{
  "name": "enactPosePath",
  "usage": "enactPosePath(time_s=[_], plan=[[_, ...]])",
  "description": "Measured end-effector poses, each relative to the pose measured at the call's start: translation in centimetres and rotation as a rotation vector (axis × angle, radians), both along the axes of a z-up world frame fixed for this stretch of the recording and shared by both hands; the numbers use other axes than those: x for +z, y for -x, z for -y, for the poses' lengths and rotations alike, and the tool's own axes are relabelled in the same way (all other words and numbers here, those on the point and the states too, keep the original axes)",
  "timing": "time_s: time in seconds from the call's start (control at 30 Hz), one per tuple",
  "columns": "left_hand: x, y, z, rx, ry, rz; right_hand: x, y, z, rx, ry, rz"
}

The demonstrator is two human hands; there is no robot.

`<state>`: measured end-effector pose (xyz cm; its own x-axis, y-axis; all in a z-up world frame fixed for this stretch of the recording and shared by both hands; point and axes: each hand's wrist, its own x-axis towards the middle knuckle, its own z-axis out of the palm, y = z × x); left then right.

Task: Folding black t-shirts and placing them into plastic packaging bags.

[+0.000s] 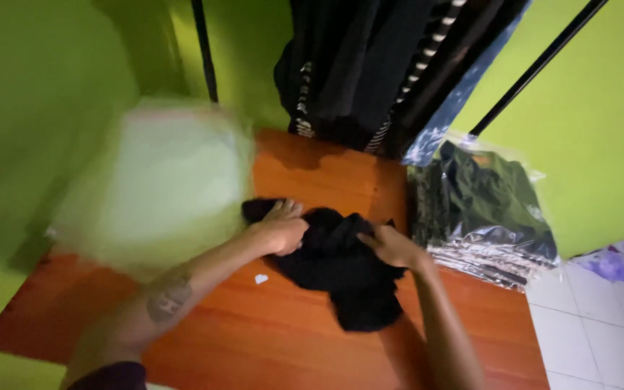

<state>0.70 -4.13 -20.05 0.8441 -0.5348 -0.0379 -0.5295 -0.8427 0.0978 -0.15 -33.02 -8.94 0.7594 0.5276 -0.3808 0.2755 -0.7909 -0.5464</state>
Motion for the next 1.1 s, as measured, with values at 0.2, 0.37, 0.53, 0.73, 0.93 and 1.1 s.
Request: enactPosePath(time_s=[0.2, 0.37, 0.53, 0.73, 0.93, 1.1], plan=[[20.6, 7.8, -1.1, -0.302, 0.093, -0.883, 1.6, 2.6, 5.9, 0.719, -0.103, -0.449], [28.1, 5.7, -5.7, -0.254, 0.607, -0.562, 7.3, 0.9, 10.6, 0.040, -0.338, -0.069], [24.2, -2.8, -6.9, 0.260, 0.506, -0.409, 9.1, -4.0, 4.3, -0.205, -0.575, 0.247], [6.0, -12.8, -8.3, 0.348, 0.368, -0.156, -8.2, -14.4, 3.7, -0.208, -0.405, 0.544], [3.6, -12.9, -8.0, 0.414, 0.367, -0.009, -14.2, -17.5, 3.5, -0.479, -0.296, 0.518], [1.6, -15.9, -11.0, 0.156, 0.509, -0.126, -13.9, -19.0, 3.3, -0.392, -0.456, 0.717]])
